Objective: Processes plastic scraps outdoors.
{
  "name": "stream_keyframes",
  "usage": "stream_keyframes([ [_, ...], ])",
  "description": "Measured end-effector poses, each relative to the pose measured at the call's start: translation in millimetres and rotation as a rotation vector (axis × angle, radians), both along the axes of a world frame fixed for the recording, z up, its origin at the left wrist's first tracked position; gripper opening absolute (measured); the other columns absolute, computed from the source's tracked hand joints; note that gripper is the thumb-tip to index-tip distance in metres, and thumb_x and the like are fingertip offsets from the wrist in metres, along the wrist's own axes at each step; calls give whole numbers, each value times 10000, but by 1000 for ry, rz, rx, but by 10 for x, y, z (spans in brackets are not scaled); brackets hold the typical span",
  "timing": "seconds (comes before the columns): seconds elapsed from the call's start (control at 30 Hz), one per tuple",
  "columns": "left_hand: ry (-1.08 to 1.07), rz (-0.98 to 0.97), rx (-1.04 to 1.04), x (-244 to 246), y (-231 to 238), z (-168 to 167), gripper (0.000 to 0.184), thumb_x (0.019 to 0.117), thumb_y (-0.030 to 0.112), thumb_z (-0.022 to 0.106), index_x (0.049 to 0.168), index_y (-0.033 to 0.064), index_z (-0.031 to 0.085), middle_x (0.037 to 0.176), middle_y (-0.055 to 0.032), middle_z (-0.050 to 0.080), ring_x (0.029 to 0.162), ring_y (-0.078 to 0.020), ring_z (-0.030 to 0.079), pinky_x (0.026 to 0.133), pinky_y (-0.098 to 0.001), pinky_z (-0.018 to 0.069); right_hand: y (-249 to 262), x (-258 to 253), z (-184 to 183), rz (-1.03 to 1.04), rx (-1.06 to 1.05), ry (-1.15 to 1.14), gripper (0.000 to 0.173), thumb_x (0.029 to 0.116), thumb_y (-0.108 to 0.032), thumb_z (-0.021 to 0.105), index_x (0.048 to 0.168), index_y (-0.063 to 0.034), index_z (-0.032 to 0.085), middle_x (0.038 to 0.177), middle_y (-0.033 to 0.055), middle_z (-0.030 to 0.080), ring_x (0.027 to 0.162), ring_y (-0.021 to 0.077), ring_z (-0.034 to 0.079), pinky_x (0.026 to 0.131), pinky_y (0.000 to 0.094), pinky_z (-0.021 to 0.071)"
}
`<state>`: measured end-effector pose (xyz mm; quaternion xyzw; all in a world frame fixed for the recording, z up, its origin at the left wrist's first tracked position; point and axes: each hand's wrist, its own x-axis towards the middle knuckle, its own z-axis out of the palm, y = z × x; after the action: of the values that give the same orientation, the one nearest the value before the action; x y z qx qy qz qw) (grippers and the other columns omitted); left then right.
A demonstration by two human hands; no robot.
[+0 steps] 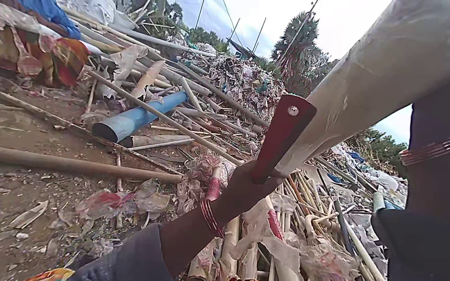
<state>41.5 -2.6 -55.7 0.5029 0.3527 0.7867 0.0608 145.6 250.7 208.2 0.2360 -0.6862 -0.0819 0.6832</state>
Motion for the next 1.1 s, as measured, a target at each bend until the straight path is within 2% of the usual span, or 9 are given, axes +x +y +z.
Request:
stream_keyframes([
  [0.17,72,90,87,81,20,-211,96,882,50,707,907,-40,731,907,-1,680,825,77,609,706,-84,502,-70,-156,132,-143,139,60,545,1116,-400,276,1224,3,627,1162,156,645,1161,240,594,1021,396,439],
  [0.27,152,183,116,86,-15,-291,158,881,83,719,895,-75,729,904,-67,714,890,41,630,797,-107,501,-293,-211,82,-220,172,67,548,1118,-435,255,1158,-37,629,1110,135,648,1123,238,588,994,401,417],
  [0.4,138,217,80,13,-164,-285,141,886,90,711,909,-47,735,934,-32,708,897,64,632,799,-102,518,-1152,-229,-119,-249,105,37,660,1116,-424,210,973,59,637,925,208,658,981,266,619,939,408,424],
  [0.57,-14,391,116,-149,-425,-220,305,927,168,695,1107,-78,709,1082,-54,694,744,91,598,637,-91,511,-1337,-312,-202,-222,208,43,600,1137,-398,216,977,51,581,930,231,641,987,256,624,924,380,415],
  [0.63,-131,426,201,-213,-539,-121,308,947,152,661,1203,-20,668,947,59,691,622,84,565,551,-106,498,-1375,-339,-231,-180,224,47,574,1138,-367,232,984,54,591,937,226,644,998,230,638,905,332,472],
  [0.7,-168,456,276,-262,-670,41,274,980,123,613,1235,50,678,834,102,680,565,56,562,517,-121,492,-1393,-368,-238,-147,240,41,590,1135,-394,233,986,49,594,929,228,645,988,250,637,892,355,464],
  [0.8,-167,430,249,-278,-792,344,251,1010,129,588,1233,76,691,976,50,721,579,42,570,530,-119,491,-1443,-382,-252,-157,249,28,600,1133,-424,230,994,34,592,937,226,645,991,271,632,895,374,455],
  [0.9,-205,332,151,-253,-797,678,262,1018,165,622,1260,81,679,1017,32,719,543,32,529,498,-120,454,-1504,-414,-268,-164,255,39,603,1132,-429,231,986,30,594,932,227,647,981,277,632,889,384,448],
  [1.1,-260,175,110,-306,-594,1128,221,979,176,686,1186,100,706,958,17,697,605,-23,553,512,-176,449,-1574,-475,-292,-158,283,45,623,1129,-459,219,992,14,601,922,223,650,976,285,634,911,411,433],
])
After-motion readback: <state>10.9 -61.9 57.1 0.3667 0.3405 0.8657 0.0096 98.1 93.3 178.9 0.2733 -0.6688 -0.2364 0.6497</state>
